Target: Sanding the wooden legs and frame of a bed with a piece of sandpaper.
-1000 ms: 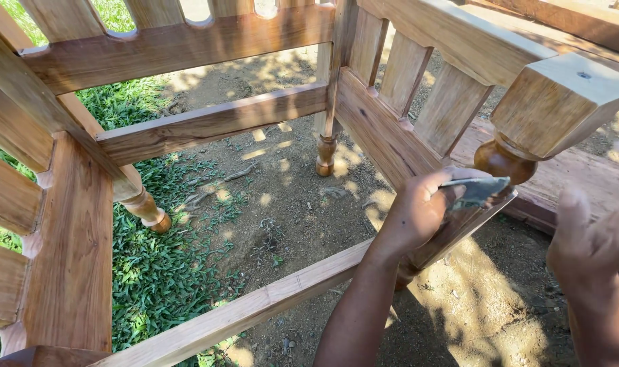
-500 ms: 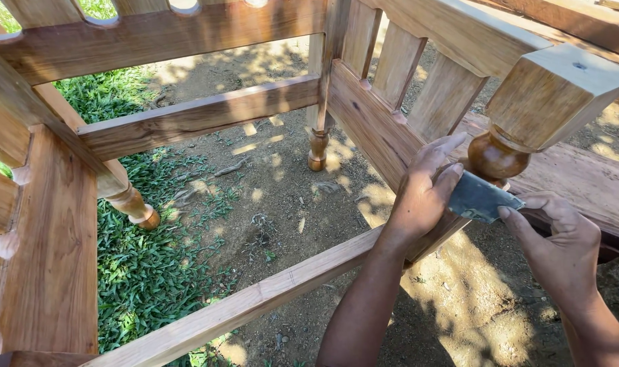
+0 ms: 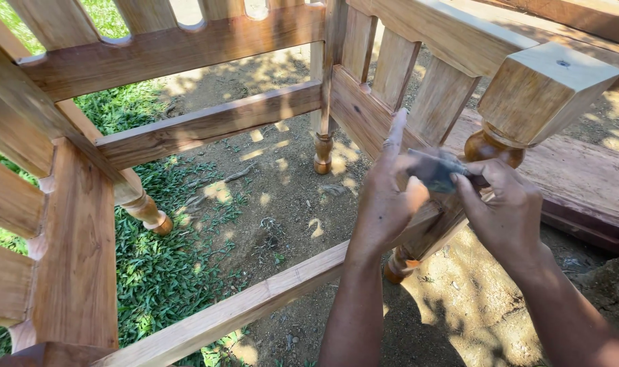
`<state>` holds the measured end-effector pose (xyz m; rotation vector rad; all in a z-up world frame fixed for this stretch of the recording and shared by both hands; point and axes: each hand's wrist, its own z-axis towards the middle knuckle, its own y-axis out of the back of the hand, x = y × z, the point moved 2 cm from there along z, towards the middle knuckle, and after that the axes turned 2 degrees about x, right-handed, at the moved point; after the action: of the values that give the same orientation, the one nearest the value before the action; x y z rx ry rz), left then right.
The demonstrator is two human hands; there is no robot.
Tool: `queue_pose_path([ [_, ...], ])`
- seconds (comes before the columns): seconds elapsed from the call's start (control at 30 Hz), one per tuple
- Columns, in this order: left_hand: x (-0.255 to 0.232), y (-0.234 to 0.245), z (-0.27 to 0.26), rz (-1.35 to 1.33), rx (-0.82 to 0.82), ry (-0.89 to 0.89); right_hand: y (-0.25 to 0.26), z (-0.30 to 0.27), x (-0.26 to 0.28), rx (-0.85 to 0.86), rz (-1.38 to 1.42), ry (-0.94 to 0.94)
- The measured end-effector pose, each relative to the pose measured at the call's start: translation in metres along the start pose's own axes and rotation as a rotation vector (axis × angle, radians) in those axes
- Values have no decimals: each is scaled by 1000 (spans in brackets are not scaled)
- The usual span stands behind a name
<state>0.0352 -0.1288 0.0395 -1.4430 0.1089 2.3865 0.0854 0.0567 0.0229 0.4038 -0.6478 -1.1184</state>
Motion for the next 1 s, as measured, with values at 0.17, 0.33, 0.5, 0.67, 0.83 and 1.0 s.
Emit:
queue_pose_path([
  [0.17, 15, 6, -4, 512, -144, -198, -6, 8, 18, 44, 11, -50],
  [0.33, 38, 4, 1, 613, -53, -173, -5, -1, 12, 173, 40, -151],
  [0.5, 34, 2, 11, 378, 65, -4, 18, -3, -11, 348, 13, -315],
  [0.67, 60, -47, 37, 208, 141, -109, 48, -1, -54, 734, -114, -489],
  [0.83, 99, -103, 85, -258, 314, 14, 78, -3, -88, 696, -117, -555],
  [1.0, 61, -94, 52, -403, 330, 87, 92, -7, -127, 614, -69, -575],
])
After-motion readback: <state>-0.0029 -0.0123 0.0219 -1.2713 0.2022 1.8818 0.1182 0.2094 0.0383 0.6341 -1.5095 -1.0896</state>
